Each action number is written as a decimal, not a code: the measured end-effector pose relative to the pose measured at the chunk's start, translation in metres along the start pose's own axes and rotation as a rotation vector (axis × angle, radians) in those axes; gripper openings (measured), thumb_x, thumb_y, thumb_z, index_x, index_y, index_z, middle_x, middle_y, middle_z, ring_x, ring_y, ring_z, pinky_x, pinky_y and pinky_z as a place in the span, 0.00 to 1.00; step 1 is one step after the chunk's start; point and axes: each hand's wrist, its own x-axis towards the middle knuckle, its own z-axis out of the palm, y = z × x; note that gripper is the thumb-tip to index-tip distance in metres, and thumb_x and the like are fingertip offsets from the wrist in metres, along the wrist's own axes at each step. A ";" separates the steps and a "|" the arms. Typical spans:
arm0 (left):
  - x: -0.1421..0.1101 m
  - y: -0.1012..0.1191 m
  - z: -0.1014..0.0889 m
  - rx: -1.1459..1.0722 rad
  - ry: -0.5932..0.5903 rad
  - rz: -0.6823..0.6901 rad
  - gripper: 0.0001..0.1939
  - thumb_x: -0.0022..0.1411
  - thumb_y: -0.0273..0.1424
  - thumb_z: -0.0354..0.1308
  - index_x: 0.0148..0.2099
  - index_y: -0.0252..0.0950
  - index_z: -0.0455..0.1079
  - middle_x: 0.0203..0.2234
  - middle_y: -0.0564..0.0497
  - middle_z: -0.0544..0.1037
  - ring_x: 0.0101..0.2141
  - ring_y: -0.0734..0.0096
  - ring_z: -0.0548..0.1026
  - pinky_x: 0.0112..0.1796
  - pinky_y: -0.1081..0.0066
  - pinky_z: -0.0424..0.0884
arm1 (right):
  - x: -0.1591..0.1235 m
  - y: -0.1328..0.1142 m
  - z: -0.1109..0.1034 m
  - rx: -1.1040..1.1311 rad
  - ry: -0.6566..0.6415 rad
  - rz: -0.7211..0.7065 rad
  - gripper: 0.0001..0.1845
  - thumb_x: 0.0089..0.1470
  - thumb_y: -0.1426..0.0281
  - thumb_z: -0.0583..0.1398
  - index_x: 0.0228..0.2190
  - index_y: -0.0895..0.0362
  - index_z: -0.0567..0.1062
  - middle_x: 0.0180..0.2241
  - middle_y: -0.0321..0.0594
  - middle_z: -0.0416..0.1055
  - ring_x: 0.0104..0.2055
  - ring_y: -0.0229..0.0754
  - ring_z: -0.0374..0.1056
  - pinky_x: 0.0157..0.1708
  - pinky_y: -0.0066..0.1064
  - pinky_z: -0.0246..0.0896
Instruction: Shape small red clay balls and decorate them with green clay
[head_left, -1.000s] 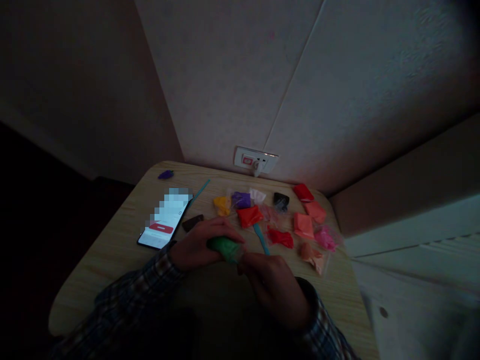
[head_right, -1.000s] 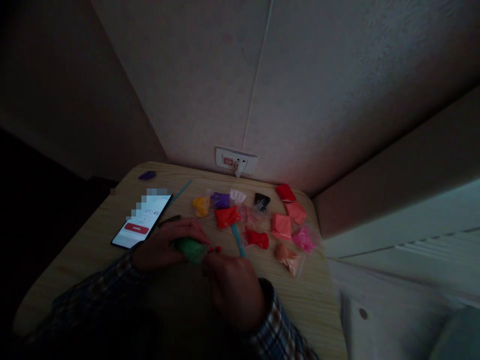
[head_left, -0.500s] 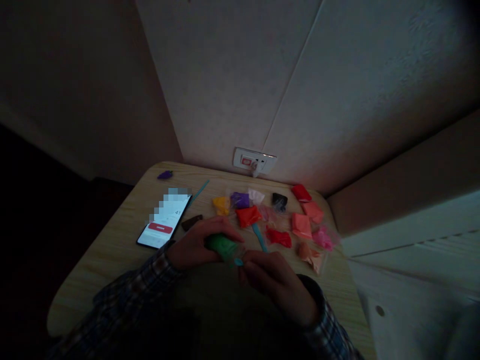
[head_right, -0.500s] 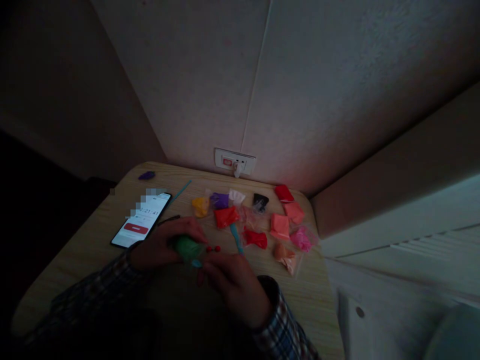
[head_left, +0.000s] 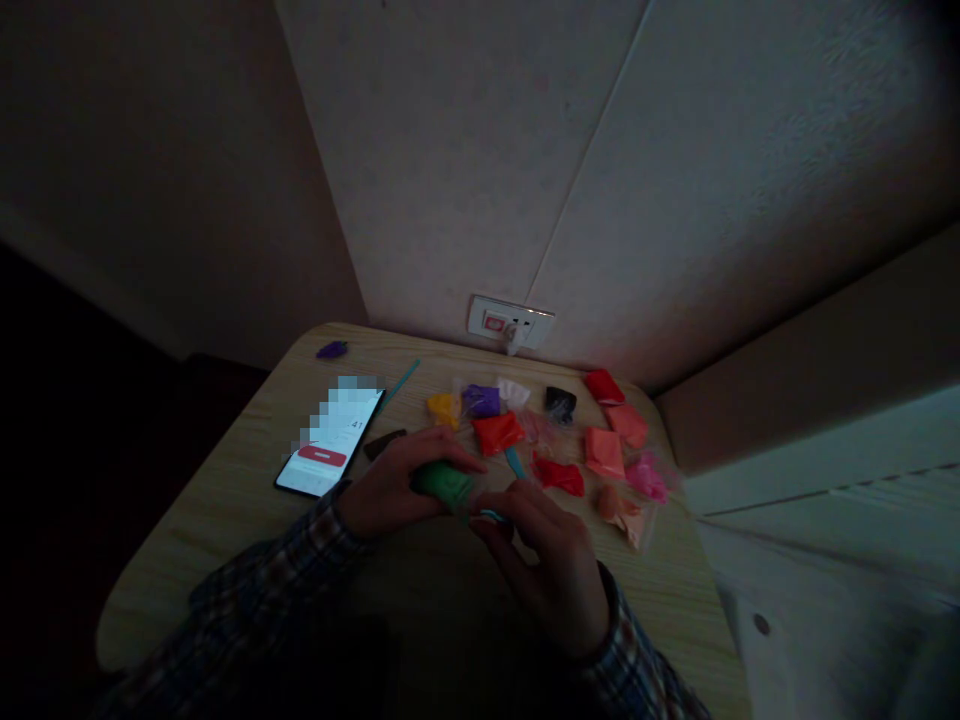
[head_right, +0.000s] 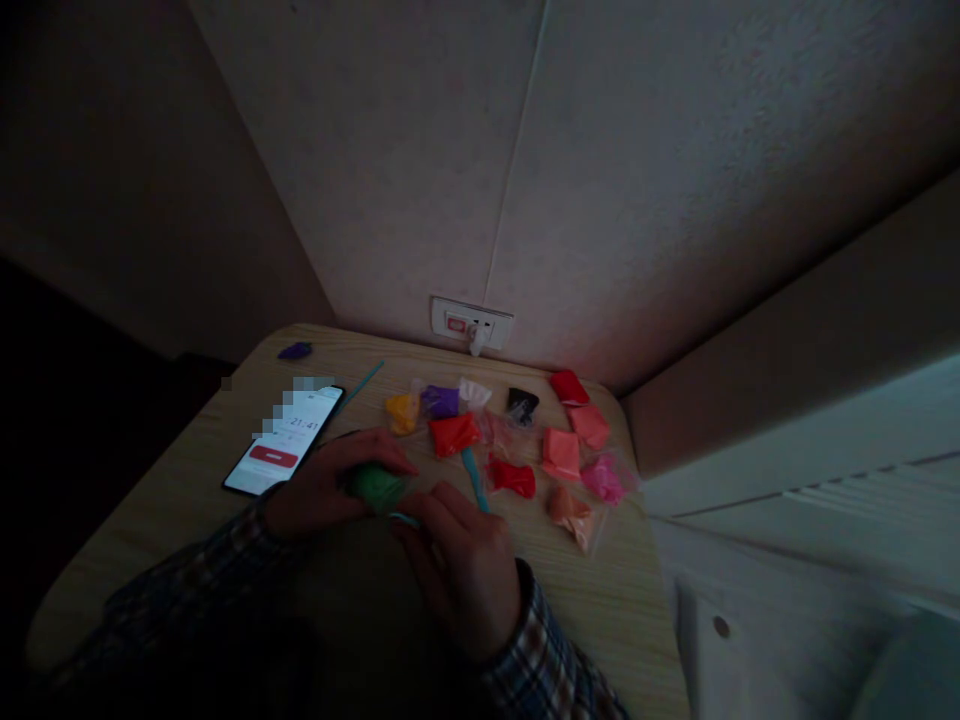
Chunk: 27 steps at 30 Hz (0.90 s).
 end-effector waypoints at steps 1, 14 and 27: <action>0.000 0.000 0.000 0.012 0.002 -0.008 0.09 0.55 0.28 0.62 0.41 0.35 0.73 0.33 0.50 0.73 0.36 0.67 0.72 0.38 0.67 0.67 | 0.000 0.000 0.000 -0.007 -0.002 -0.005 0.06 0.58 0.71 0.56 0.33 0.57 0.73 0.25 0.35 0.67 0.25 0.35 0.65 0.23 0.25 0.58; 0.001 -0.002 0.000 0.055 0.000 -0.009 0.11 0.54 0.27 0.62 0.42 0.34 0.73 0.34 0.50 0.73 0.36 0.66 0.72 0.38 0.68 0.67 | -0.002 0.003 0.003 -0.086 0.031 -0.029 0.08 0.59 0.69 0.55 0.36 0.56 0.74 0.25 0.36 0.68 0.23 0.35 0.66 0.22 0.24 0.59; 0.001 -0.002 -0.001 0.041 0.034 -0.040 0.11 0.52 0.27 0.62 0.41 0.36 0.73 0.34 0.50 0.75 0.37 0.64 0.72 0.40 0.66 0.67 | 0.001 0.000 -0.002 -0.031 0.023 0.056 0.05 0.57 0.71 0.56 0.32 0.57 0.73 0.24 0.35 0.68 0.23 0.34 0.64 0.22 0.24 0.58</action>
